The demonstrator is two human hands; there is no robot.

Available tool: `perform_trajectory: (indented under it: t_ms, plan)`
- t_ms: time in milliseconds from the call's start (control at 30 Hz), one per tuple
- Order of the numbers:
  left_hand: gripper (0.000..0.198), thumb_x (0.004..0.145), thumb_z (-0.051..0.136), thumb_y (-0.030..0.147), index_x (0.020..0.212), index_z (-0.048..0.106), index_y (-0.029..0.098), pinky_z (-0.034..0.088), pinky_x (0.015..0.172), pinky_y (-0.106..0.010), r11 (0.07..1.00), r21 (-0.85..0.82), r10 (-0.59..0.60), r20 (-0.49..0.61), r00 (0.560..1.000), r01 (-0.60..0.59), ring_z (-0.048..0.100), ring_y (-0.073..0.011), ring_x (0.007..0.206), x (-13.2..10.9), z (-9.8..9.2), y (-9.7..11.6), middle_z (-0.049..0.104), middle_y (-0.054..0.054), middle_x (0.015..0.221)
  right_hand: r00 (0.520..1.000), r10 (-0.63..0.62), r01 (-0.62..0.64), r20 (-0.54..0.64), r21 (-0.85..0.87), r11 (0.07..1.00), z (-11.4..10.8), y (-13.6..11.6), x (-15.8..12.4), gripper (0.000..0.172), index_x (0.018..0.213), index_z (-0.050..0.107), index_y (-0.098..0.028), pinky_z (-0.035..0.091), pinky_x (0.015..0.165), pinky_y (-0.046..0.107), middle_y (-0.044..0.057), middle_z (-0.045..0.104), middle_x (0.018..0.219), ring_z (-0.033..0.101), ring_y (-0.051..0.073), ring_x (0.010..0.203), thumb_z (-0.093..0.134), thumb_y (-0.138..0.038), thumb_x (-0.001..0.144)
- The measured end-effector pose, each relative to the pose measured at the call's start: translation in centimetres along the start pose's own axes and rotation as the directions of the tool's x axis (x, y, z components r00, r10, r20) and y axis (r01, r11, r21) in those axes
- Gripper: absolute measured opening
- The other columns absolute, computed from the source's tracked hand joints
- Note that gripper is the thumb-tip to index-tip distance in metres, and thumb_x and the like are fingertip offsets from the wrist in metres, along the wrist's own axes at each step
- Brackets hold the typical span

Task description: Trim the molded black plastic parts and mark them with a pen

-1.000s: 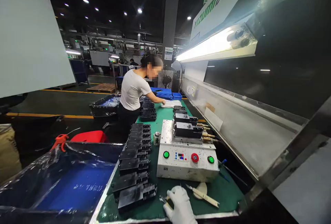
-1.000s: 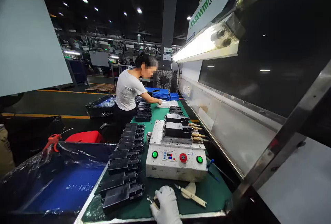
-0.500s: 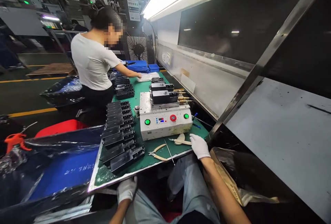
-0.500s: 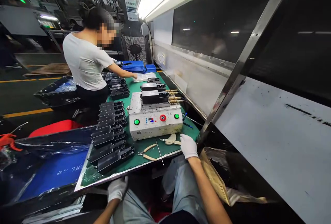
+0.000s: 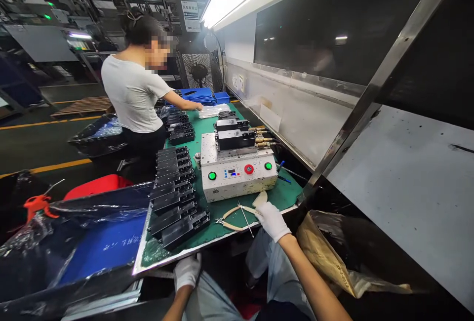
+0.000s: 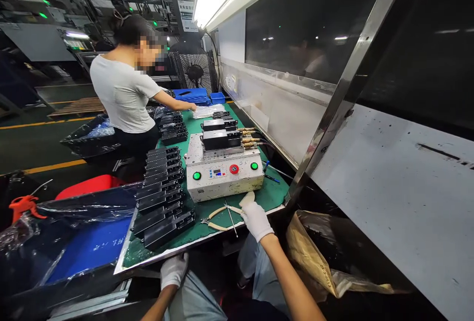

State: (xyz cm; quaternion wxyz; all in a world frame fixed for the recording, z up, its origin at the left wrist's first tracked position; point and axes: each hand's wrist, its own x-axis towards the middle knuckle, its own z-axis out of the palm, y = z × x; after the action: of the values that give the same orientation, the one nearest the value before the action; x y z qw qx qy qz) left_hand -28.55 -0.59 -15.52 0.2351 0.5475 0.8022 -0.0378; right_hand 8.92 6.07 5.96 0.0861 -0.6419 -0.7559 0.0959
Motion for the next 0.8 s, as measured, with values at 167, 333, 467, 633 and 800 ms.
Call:
perform_trajectory:
  t_ms: [167, 333, 467, 633, 800]
  plan:
    - [0.056, 0.099, 0.035, 0.054, 0.126, 0.069, 0.019, 0.05, 0.107, -0.049, 1.0, 0.003, 0.008, -0.01, 1.0, -0.008, 0.069, -0.0284, 0.121, 0.2, 0.4, -0.3, 0.07, -0.016, 0.137, 0.844, 0.487, -0.488, -0.226, 0.054, 0.871, -0.6, -0.4, 2.0, 0.061, 0.097, 0.075, -0.012, 0.05, 0.084, 0.039, 0.02, 0.07, 0.102, 0.066, 0.033, 0.1, 0.053, -0.069, 0.093]
    - [0.057, 0.099, 0.033, 0.052, 0.133, 0.065, 0.019, 0.048, 0.11, -0.049, 1.0, 0.011, 0.015, -0.045, 0.999, -0.015, 0.065, -0.0296, 0.129, 0.5, 0.9, -0.6, 0.064, -0.016, 0.145, 0.797, 0.592, -0.571, -0.12, 0.169, 0.803, -0.8, -2.2, 4.9, 0.066, 0.113, 0.068, -0.004, 0.052, 0.089, 0.044, 0.029, 0.065, 0.117, 0.064, 0.041, 0.112, 0.078, -0.056, 0.074]
    - [0.058, 0.099, 0.03, 0.049, 0.132, 0.067, 0.018, 0.048, 0.11, -0.049, 0.999, 0.02, 0.029, -0.036, 0.999, -0.028, 0.064, -0.0324, 0.13, 0.7, 1.2, -0.9, 0.065, -0.017, 0.144, 0.753, 0.658, -0.566, -0.009, 0.503, 0.654, -0.7, -1.6, 4.5, 0.06, 0.129, 0.059, -0.008, 0.051, 0.094, 0.045, 0.025, 0.068, 0.118, 0.067, 0.037, 0.111, 0.075, -0.029, 0.075]
    - [0.063, 0.098, 0.026, 0.051, 0.131, 0.067, 0.017, 0.048, 0.111, -0.048, 0.999, 0.037, 0.03, -0.015, 0.999, -0.029, 0.061, -0.0359, 0.132, 1.0, 1.5, -1.1, 0.064, -0.018, 0.145, 0.878, 0.476, -0.2, 0.045, 0.939, 0.279, -2.4, 1.6, 0.6, 0.048, 0.118, 0.066, -0.017, 0.054, 0.082, 0.036, 0.01, 0.075, 0.107, 0.069, 0.025, 0.096, 0.075, -0.043, 0.079]
    - [0.066, 0.096, 0.027, 0.054, 0.133, 0.066, 0.017, 0.048, 0.111, -0.049, 0.999, 0.046, 0.019, 0.018, 1.0, -0.02, 0.06, -0.0367, 0.134, 1.0, 1.2, -1.0, 0.063, -0.019, 0.146, 0.974, 0.189, -0.042, 0.128, 0.915, -0.401, -5.6, 1.3, -2.3, 0.046, 0.112, 0.073, -0.025, 0.047, 0.064, 0.025, 0.0, 0.07, 0.091, 0.058, 0.012, 0.073, 0.088, -0.048, 0.075]
